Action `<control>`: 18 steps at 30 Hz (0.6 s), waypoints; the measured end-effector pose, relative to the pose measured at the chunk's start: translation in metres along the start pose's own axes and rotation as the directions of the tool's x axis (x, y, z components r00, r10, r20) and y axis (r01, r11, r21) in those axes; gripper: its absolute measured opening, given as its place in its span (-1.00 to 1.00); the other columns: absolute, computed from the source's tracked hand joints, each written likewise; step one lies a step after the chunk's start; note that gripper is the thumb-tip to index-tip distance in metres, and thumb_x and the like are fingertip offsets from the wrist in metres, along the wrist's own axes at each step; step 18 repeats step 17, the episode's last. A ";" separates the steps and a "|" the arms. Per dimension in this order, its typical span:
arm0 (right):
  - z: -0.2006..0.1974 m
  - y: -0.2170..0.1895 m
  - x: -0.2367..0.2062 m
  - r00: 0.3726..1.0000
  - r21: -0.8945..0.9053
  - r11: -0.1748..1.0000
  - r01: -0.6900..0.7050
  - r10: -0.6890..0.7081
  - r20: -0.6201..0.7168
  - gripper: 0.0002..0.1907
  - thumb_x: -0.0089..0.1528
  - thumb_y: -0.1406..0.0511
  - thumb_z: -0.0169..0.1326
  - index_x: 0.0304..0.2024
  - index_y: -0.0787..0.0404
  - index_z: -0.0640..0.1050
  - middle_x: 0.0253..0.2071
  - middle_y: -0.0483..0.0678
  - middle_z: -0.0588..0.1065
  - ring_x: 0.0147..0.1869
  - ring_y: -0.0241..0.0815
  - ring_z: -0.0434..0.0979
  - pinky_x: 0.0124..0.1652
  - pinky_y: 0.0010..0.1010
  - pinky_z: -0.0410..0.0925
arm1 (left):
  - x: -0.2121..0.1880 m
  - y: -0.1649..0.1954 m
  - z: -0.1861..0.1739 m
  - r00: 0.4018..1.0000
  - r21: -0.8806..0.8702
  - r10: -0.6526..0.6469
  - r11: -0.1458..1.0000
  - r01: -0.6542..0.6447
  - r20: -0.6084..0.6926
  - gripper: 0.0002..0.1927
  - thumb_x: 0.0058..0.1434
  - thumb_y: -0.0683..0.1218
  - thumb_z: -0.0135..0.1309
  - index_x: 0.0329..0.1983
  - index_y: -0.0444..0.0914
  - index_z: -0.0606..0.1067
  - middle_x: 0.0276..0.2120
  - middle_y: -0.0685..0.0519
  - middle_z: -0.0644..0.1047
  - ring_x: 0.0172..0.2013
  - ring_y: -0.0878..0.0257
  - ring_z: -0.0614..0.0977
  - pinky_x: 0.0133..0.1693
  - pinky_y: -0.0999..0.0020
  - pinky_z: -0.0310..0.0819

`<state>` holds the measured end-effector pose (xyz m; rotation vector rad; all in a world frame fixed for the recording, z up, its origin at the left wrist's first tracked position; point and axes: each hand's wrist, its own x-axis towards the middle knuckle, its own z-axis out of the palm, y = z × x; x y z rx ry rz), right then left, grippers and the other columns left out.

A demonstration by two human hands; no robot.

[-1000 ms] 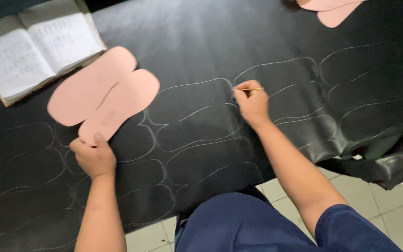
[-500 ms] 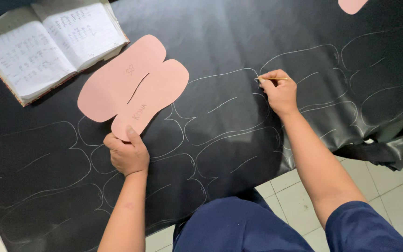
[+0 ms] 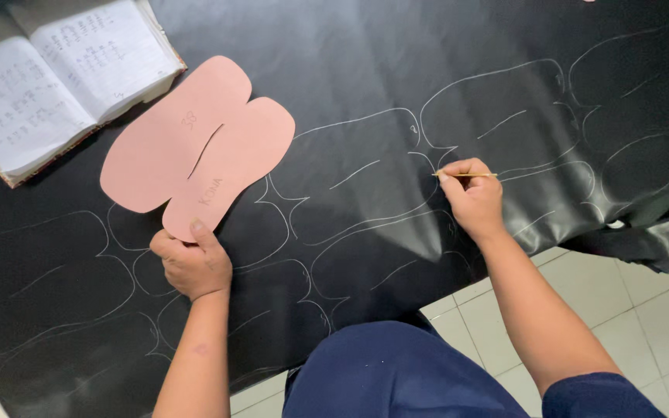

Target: The person places pink insole-shaped templates onto a black sheet and traces their outlines with a small stick. The person repeats this process multiple times across the sheet, occasionally adjusting the sheet and moving the templates.

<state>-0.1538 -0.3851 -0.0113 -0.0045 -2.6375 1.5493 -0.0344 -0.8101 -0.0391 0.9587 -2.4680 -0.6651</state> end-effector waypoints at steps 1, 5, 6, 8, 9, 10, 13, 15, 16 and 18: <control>0.000 0.002 0.000 1.000 0.010 1.000 0.009 -0.009 0.012 -0.91 0.30 0.37 0.21 -0.20 0.28 0.58 -0.25 -0.09 0.58 -0.20 -0.36 0.54 -0.17 -0.50 0.41 | -0.001 0.000 0.000 1.000 0.002 0.000 1.000 0.000 0.001 -0.51 0.44 0.17 0.01 0.07 -0.34 0.26 -0.19 -0.24 0.56 -0.20 -0.21 0.63 -0.14 -0.11 0.48; -0.002 0.005 0.000 0.999 0.007 1.000 0.022 -0.022 0.024 -0.91 0.29 0.36 0.20 -0.20 0.28 0.58 -0.22 -0.10 0.59 -0.18 -0.36 0.57 -0.15 -0.50 0.43 | 0.001 0.000 0.002 1.000 0.019 0.029 0.999 -0.028 -0.010 -0.51 0.45 0.16 0.02 0.07 -0.35 0.25 -0.18 -0.24 0.56 -0.18 -0.21 0.63 -0.13 -0.11 0.47; -0.002 0.004 0.000 1.000 -0.003 1.000 0.020 -0.020 0.022 -0.90 0.28 0.36 0.20 -0.20 0.28 0.57 -0.23 -0.10 0.59 -0.18 -0.36 0.57 -0.16 -0.50 0.43 | 0.002 0.000 0.002 1.000 0.019 0.020 1.000 -0.020 -0.004 -0.51 0.45 0.16 0.03 0.06 -0.35 0.25 -0.19 -0.23 0.56 -0.19 -0.21 0.63 -0.12 -0.12 0.47; 0.000 0.003 0.001 0.997 0.105 0.993 0.051 -0.056 0.051 -0.91 0.29 0.39 0.19 -0.18 0.29 0.58 -0.19 -0.09 0.60 -0.13 -0.36 0.57 -0.11 -0.51 0.43 | 0.000 -0.001 0.002 1.000 0.012 0.015 1.000 -0.015 0.001 -0.51 0.45 0.16 0.03 0.05 -0.35 0.26 -0.19 -0.22 0.56 -0.19 -0.20 0.63 -0.12 -0.11 0.47; 0.001 0.003 0.001 0.995 0.160 0.985 0.066 -0.077 0.064 -0.91 0.29 0.40 0.19 -0.17 0.30 0.59 -0.17 -0.09 0.60 -0.10 -0.36 0.58 -0.09 -0.51 0.43 | 0.000 -0.001 0.002 1.000 0.004 0.023 1.000 -0.023 -0.003 -0.52 0.45 0.15 0.04 0.04 -0.35 0.26 -0.19 -0.23 0.56 -0.19 -0.20 0.63 -0.11 -0.10 0.47; 0.000 0.003 0.001 0.997 0.173 0.985 0.013 -0.025 0.067 -0.92 0.29 0.40 0.18 -0.17 0.29 0.59 -0.20 -0.09 0.60 -0.15 -0.36 0.56 -0.14 -0.51 0.42 | -0.001 -0.003 0.001 1.000 -0.001 0.029 1.000 -0.029 -0.004 -0.52 0.46 0.15 0.04 0.03 -0.35 0.26 -0.19 -0.23 0.56 -0.18 -0.19 0.63 -0.11 -0.09 0.47; -0.002 0.004 0.001 0.997 0.164 0.985 -0.059 0.049 0.067 -0.95 0.29 0.41 0.17 -0.19 0.28 0.58 -0.26 -0.10 0.58 -0.22 -0.37 0.55 -0.21 -0.53 0.41 | 0.000 -0.005 0.002 0.999 -0.056 0.042 0.997 -0.044 -0.029 -0.54 0.44 0.11 0.06 0.03 -0.37 0.27 -0.19 -0.23 0.56 -0.17 -0.18 0.63 -0.09 -0.06 0.48; -0.001 0.004 0.000 0.998 0.098 0.995 0.009 -0.016 0.068 -0.95 0.27 0.43 0.19 -0.23 0.30 0.57 -0.25 -0.07 0.59 -0.18 -0.36 0.55 -0.15 -0.53 0.43 | 0.003 -0.005 0.002 0.998 -0.126 0.062 0.990 -0.065 -0.034 -0.56 0.44 0.08 0.07 0.02 -0.37 0.27 -0.17 -0.24 0.56 -0.14 -0.16 0.64 -0.07 -0.03 0.50; 0.003 0.003 -0.002 0.995 0.149 0.989 0.027 -0.040 0.090 -0.94 0.29 0.41 0.19 -0.20 0.29 0.57 -0.22 -0.08 0.59 -0.16 -0.36 0.56 -0.13 -0.54 0.43 | 0.005 -0.008 0.000 0.997 -0.158 0.068 0.985 -0.073 -0.039 -0.58 0.44 0.06 0.07 0.02 -0.37 0.27 -0.17 -0.24 0.56 -0.13 -0.15 0.65 -0.06 -0.02 0.51; 0.009 0.002 -0.007 0.991 0.201 0.979 0.041 -0.065 0.115 -0.92 0.30 0.40 0.20 -0.18 0.28 0.56 -0.20 -0.08 0.59 -0.14 -0.36 0.56 -0.11 -0.54 0.44 | 0.006 -0.012 -0.003 0.999 -0.198 -0.023 0.980 0.028 0.026 -0.58 0.41 0.07 0.05 0.01 -0.36 0.28 -0.21 -0.22 0.56 -0.20 -0.10 0.67 -0.06 0.00 0.53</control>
